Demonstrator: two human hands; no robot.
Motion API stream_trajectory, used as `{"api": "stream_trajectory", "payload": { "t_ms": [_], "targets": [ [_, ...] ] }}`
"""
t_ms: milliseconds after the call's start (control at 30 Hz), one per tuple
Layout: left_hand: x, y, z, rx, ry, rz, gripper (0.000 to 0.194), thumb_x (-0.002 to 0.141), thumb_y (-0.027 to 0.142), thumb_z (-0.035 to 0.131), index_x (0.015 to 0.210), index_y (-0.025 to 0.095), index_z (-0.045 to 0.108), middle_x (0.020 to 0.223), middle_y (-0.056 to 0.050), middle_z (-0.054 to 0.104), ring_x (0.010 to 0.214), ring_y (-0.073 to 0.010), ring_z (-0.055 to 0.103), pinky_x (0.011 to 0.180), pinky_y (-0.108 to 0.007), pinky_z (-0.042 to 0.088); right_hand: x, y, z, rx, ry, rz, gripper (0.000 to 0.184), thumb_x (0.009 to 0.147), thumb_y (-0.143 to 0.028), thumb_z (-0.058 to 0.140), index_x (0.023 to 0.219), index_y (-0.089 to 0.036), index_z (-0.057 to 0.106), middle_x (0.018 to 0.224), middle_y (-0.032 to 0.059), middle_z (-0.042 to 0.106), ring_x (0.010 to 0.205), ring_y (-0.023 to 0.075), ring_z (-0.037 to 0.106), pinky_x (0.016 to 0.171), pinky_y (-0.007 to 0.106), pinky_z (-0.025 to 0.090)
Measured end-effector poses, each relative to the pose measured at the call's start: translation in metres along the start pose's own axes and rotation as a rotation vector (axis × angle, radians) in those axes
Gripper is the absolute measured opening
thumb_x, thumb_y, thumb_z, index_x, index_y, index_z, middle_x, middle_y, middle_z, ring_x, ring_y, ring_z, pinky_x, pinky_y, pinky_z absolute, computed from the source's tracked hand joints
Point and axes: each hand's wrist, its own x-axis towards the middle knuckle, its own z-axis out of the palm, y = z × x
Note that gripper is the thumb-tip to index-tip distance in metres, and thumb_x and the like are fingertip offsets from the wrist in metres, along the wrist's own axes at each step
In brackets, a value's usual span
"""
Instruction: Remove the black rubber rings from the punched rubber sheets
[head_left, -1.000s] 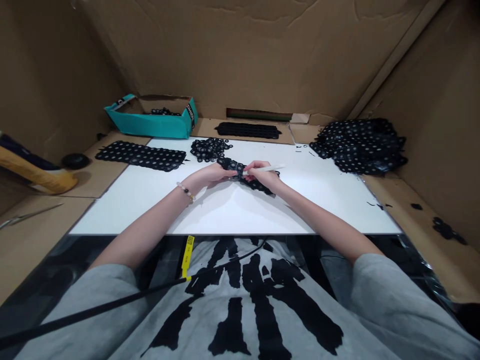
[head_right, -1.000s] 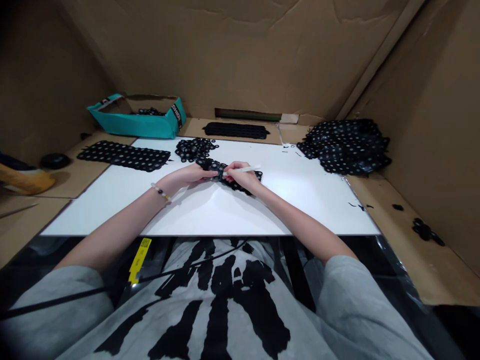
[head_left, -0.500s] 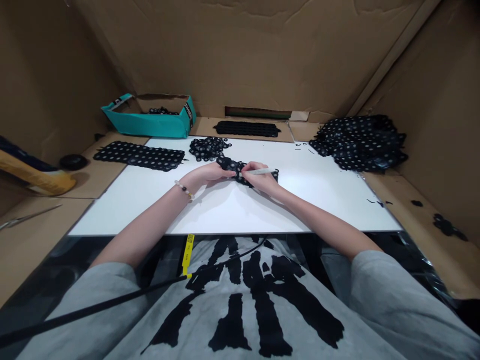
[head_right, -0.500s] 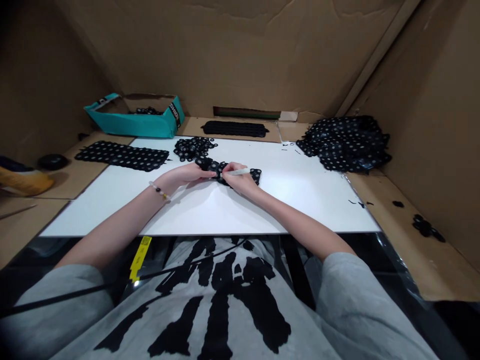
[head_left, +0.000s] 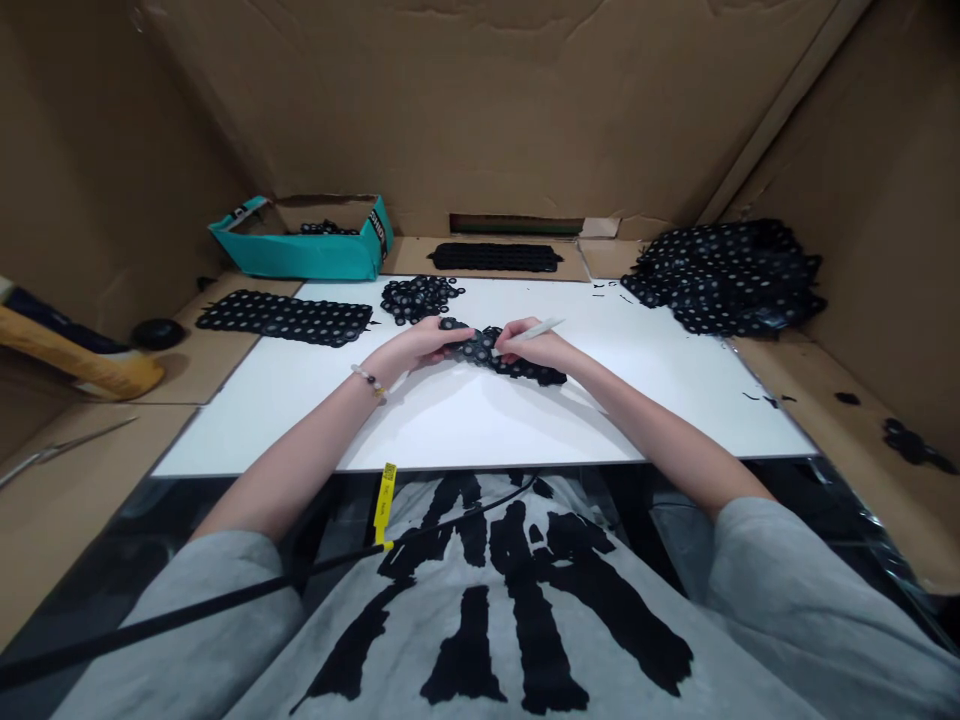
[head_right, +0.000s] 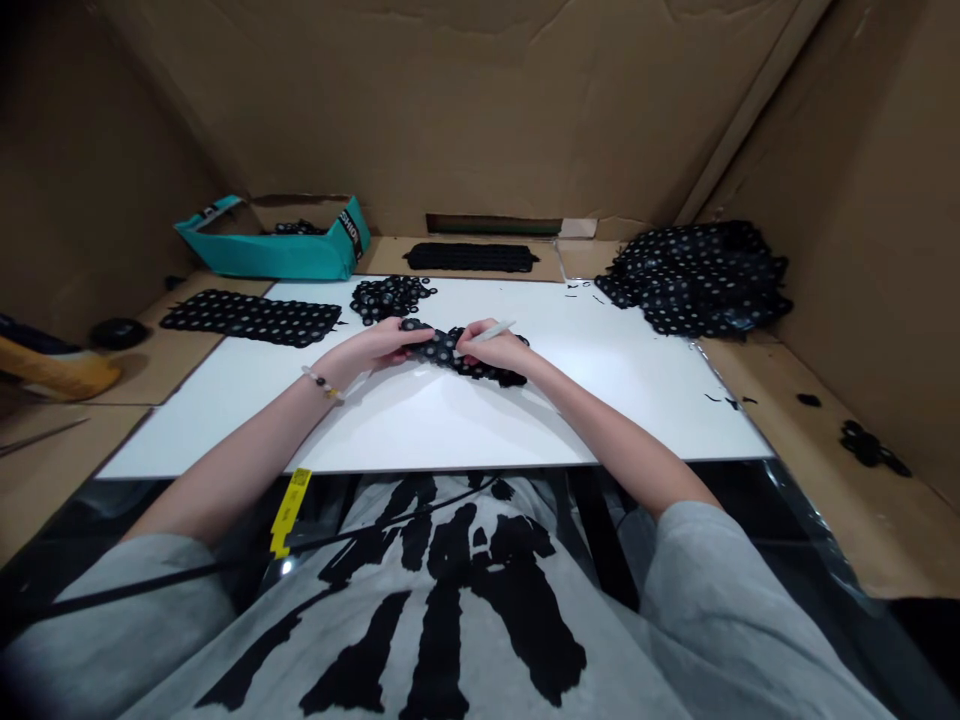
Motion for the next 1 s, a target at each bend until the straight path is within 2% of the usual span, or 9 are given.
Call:
{"api": "stream_trajectory", "payload": {
  "t_ms": [67,133,267,400,567,667,767,900,1000],
  "targets": [
    [-0.002,0.002,0.009,0.062,0.073,0.016,0.040,0.070,0.031,0.089,0.075,0.020,0.051,0.055,0.005,0.052,0.043,-0.0071,0.043,0.041,-0.021,0.029,0.003,-0.001,-0.006,0.062,-0.003,0.018,0.005,0.074,-0.016,0.069,0.069,-0.017,0.067,0.067,0.0038,0.071,0.065,0.0162,0.068,0.064,0.025,0.055],
    [-0.005,0.003,0.017,0.062,0.108,0.043,0.035,0.071,0.024,0.087,0.076,0.018,0.053,0.058,0.004,0.055,0.045,-0.0066,0.045,0.041,-0.020,0.031,0.004,-0.002,-0.009,0.114,0.051,-0.002,0.008,0.074,-0.016,0.069,0.067,-0.017,0.066,0.070,0.0040,0.072,0.068,0.0153,0.068,0.066,0.024,0.056],
    [-0.008,0.005,0.023,0.002,0.099,0.061,0.033,0.069,0.019,0.087,0.076,0.017,0.055,0.060,0.004,0.058,0.047,-0.0070,0.049,0.043,-0.020,0.034,0.007,-0.001,-0.002,0.160,0.179,-0.083,0.006,0.077,-0.022,0.069,0.072,-0.019,0.069,0.081,0.0024,0.074,0.081,0.0154,0.068,0.070,0.023,0.057],
    [-0.009,0.003,0.021,-0.014,0.077,0.080,0.032,0.067,0.022,0.089,0.074,0.016,0.058,0.057,0.005,0.056,0.046,-0.0067,0.045,0.042,-0.021,0.030,0.011,0.010,0.009,0.113,0.197,-0.094,0.007,0.078,-0.026,0.069,0.074,-0.021,0.070,0.080,0.0010,0.072,0.082,0.0165,0.066,0.075,0.026,0.057],
    [-0.010,0.002,0.024,-0.075,0.054,0.109,0.032,0.062,0.020,0.090,0.080,0.014,0.065,0.071,0.000,0.068,0.060,-0.0109,0.058,0.054,-0.022,0.043,0.012,0.015,0.013,0.071,0.212,-0.082,0.008,0.077,-0.028,0.066,0.076,-0.021,0.069,0.078,-0.0003,0.071,0.081,0.0158,0.065,0.078,0.025,0.054],
    [-0.008,0.001,0.024,-0.087,0.068,0.085,0.032,0.062,0.019,0.089,0.084,0.014,0.066,0.077,-0.001,0.071,0.066,-0.0127,0.061,0.057,-0.022,0.045,0.007,0.011,0.015,0.062,0.216,-0.099,0.010,0.078,-0.030,0.064,0.077,-0.020,0.068,0.079,-0.0004,0.070,0.080,0.0163,0.064,0.078,0.026,0.053],
    [-0.002,-0.003,0.020,-0.088,0.034,0.077,0.028,0.063,0.020,0.088,0.079,0.014,0.065,0.073,-0.001,0.069,0.063,-0.0117,0.059,0.055,-0.021,0.043,0.000,0.006,0.020,-0.029,0.246,-0.161,0.014,0.080,-0.033,0.061,0.076,-0.021,0.066,0.082,0.0002,0.070,0.082,0.0178,0.063,0.081,0.028,0.051],
    [0.003,-0.007,0.012,-0.088,-0.096,0.085,0.030,0.062,0.022,0.089,0.077,0.014,0.064,0.073,-0.002,0.068,0.064,-0.0118,0.059,0.058,-0.023,0.045,-0.004,0.004,0.028,-0.163,0.334,-0.268,0.011,0.080,-0.027,0.058,0.073,-0.021,0.064,0.097,0.0040,0.070,0.098,0.0195,0.062,0.094,0.030,0.047],
    [0.002,-0.006,0.008,0.011,-0.123,0.106,0.031,0.064,0.027,0.089,0.071,0.016,0.061,0.065,0.000,0.063,0.060,-0.0120,0.056,0.055,-0.023,0.043,-0.001,0.007,0.029,-0.167,0.314,-0.271,0.010,0.081,-0.026,0.057,0.073,-0.021,0.063,0.098,0.0038,0.071,0.098,0.0193,0.063,0.094,0.030,0.047]
  ]
}}
